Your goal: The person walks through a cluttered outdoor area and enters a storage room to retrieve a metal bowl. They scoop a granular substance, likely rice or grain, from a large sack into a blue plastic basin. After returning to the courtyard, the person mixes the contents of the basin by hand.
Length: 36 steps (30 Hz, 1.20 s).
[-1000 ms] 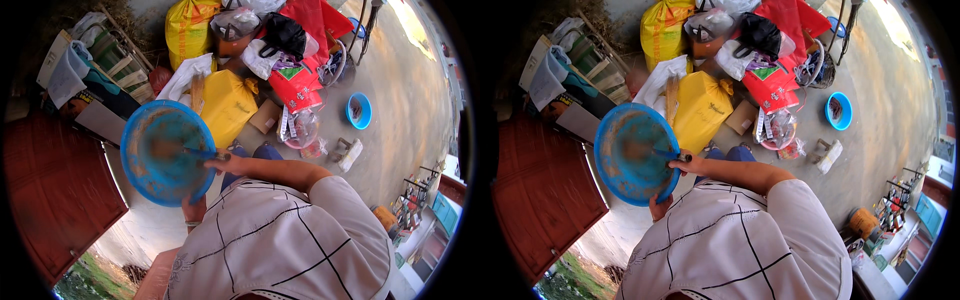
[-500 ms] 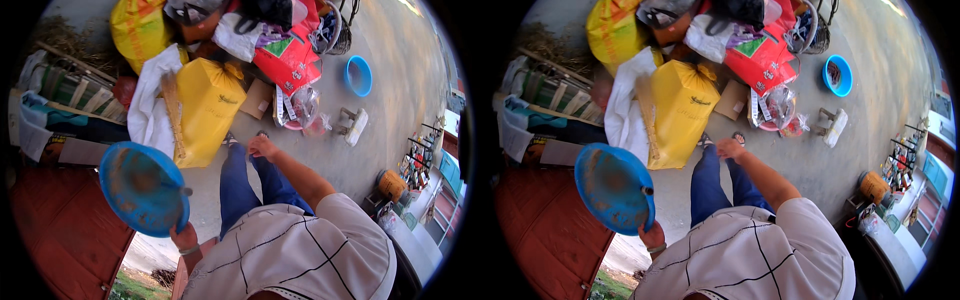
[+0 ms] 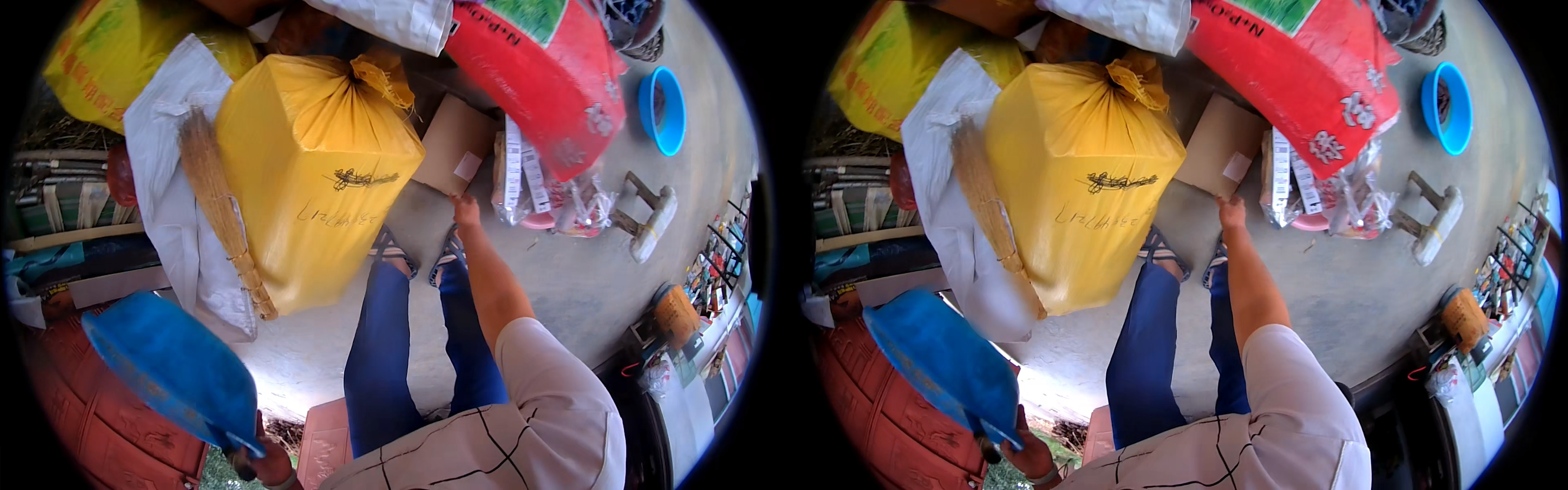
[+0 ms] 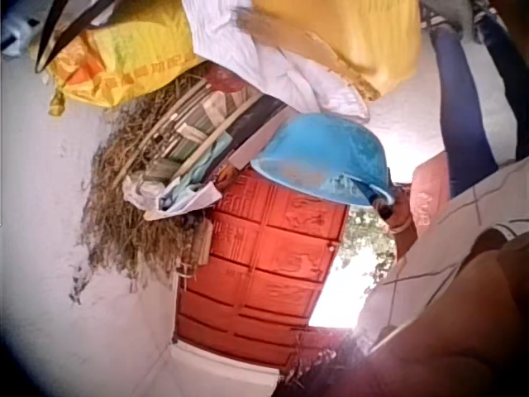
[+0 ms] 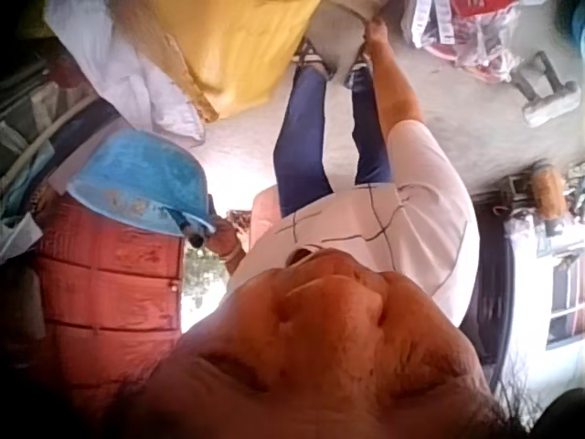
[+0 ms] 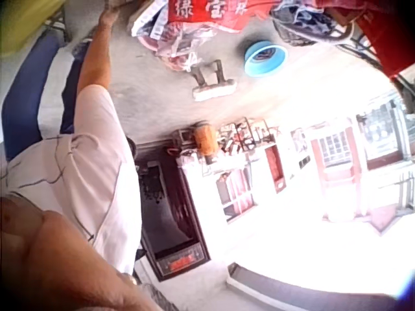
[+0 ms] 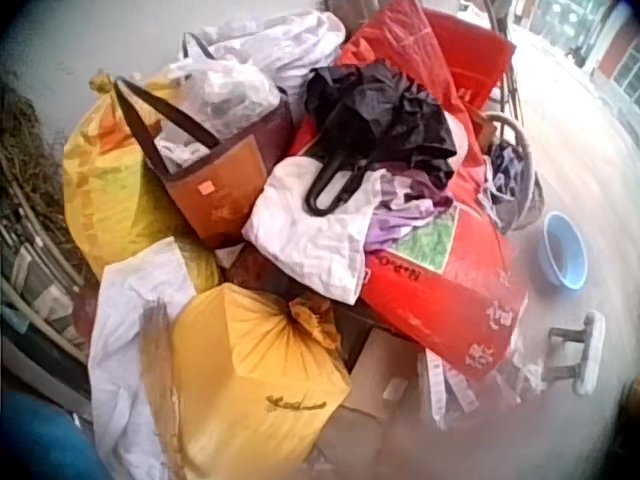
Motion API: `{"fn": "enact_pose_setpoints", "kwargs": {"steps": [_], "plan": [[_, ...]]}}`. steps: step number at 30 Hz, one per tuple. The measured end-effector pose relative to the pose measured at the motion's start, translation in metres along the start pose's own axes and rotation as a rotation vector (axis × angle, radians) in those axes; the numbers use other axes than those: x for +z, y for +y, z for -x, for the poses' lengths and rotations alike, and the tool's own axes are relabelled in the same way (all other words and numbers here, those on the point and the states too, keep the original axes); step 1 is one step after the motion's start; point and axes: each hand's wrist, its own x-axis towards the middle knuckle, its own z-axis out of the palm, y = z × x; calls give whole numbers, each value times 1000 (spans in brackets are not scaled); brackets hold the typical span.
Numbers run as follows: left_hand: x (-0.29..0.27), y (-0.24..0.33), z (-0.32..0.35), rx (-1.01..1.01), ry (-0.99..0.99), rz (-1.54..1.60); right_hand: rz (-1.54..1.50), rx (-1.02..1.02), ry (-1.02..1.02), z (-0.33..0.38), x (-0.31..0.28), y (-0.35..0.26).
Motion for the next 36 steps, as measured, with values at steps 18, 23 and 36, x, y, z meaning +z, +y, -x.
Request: {"fn": "enact_pose_setpoints", "kwargs": {"steps": [18,23,36], "plan": [[53,-19,-28,54,376,-159,-215,-59,85,-84,53,28],[-5,-3,-24,48,282,-560,-430,38,-27,-64,46,-19],[43,-27,-27,56,203,-366,-620,-7,-145,-99,70,-92]]}}
